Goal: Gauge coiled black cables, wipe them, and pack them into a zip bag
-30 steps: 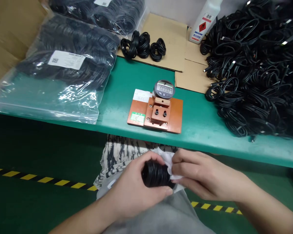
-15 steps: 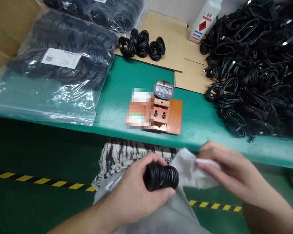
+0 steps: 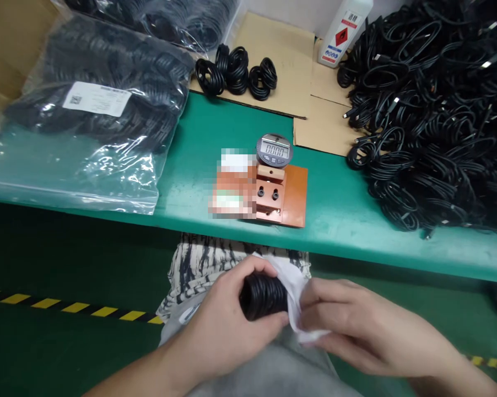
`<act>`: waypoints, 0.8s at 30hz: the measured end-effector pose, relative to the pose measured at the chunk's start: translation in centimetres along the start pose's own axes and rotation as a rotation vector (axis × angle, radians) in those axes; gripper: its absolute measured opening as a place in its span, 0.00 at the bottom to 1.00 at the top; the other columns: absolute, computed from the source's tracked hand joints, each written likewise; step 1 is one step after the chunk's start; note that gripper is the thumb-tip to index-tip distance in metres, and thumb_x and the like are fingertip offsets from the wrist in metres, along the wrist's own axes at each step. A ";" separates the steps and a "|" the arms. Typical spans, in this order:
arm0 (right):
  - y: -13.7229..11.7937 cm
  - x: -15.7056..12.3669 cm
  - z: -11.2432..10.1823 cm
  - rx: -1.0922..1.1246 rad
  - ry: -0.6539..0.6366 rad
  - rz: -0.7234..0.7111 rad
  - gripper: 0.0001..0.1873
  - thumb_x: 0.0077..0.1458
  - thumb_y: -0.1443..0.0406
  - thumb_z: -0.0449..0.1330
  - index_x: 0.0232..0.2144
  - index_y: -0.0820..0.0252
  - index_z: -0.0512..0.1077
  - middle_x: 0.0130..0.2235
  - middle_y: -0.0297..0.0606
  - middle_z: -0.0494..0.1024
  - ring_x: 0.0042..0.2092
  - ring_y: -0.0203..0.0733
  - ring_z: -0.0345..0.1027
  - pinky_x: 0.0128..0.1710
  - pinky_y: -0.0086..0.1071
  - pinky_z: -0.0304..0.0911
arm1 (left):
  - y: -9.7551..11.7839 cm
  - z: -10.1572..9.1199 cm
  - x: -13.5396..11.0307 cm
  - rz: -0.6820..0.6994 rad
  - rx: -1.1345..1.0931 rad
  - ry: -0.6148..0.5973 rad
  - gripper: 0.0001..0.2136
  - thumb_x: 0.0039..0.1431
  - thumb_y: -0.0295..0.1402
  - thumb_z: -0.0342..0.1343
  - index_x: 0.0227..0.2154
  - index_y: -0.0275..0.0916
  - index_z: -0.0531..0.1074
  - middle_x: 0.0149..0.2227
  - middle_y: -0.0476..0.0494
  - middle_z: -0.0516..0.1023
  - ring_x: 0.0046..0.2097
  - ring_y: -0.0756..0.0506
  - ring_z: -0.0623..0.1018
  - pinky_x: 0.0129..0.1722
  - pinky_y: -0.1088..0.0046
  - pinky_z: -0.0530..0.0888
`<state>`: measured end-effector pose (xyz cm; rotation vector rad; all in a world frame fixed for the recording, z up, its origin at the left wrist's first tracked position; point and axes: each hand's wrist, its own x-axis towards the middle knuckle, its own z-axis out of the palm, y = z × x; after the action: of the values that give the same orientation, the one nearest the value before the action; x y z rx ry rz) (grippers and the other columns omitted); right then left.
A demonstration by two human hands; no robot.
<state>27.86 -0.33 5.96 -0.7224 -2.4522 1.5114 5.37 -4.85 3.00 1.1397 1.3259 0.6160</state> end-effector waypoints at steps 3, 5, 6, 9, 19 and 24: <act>-0.1 -0.7 -1.4 0.154 -0.039 0.010 0.06 0.67 0.66 0.59 0.40 0.60 0.77 0.38 0.41 0.77 0.37 0.38 0.75 0.38 0.28 0.72 | 0.1 -0.2 -0.1 -0.021 0.002 0.023 0.16 0.47 0.27 0.66 0.40 0.47 0.72 0.40 0.51 0.80 0.43 0.42 0.81 0.47 0.63 0.77; 0.0 -1.2 -2.1 0.186 0.046 0.042 0.06 0.67 0.66 0.59 0.39 0.59 0.77 0.37 0.41 0.79 0.37 0.39 0.76 0.38 0.28 0.73 | 0.4 -0.3 0.0 -0.032 0.000 0.032 0.16 0.48 0.28 0.66 0.40 0.47 0.72 0.41 0.50 0.80 0.45 0.41 0.81 0.47 0.63 0.78; 0.1 -1.5 -2.2 0.178 0.109 0.071 0.06 0.66 0.67 0.59 0.38 0.59 0.77 0.36 0.41 0.80 0.37 0.40 0.77 0.37 0.29 0.74 | 0.5 -0.4 0.0 -0.034 0.000 0.035 0.16 0.47 0.29 0.66 0.39 0.47 0.72 0.41 0.50 0.80 0.45 0.41 0.81 0.46 0.63 0.79; 0.5 -2.4 -2.1 0.124 0.322 0.195 0.05 0.64 0.68 0.61 0.35 0.57 0.76 0.32 0.37 0.81 0.32 0.39 0.77 0.31 0.26 0.72 | 0.6 -0.6 0.1 -0.035 0.003 0.032 0.15 0.47 0.30 0.67 0.39 0.48 0.73 0.42 0.51 0.80 0.45 0.41 0.81 0.45 0.65 0.80; 1.6 -2.6 -0.9 0.157 0.515 0.293 0.09 0.65 0.64 0.60 0.31 0.57 0.74 0.26 0.32 0.73 0.26 0.36 0.67 0.24 0.25 0.64 | 0.7 -1.1 0.0 -0.014 -0.001 0.055 0.15 0.47 0.30 0.67 0.39 0.48 0.74 0.41 0.51 0.80 0.44 0.41 0.82 0.43 0.67 0.81; 2.4 -3.1 -1.4 0.310 0.668 0.292 0.12 0.68 0.59 0.55 0.33 0.56 0.71 0.32 0.39 0.76 0.37 0.45 0.73 0.36 0.34 0.70 | 0.8 -1.3 0.3 -0.024 -0.035 0.079 0.15 0.44 0.29 0.66 0.37 0.48 0.74 0.40 0.50 0.82 0.44 0.40 0.82 0.41 0.67 0.81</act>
<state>31.84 0.14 4.86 -1.3008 -1.6371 1.3869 4.41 -3.94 3.76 1.0792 1.3885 0.6704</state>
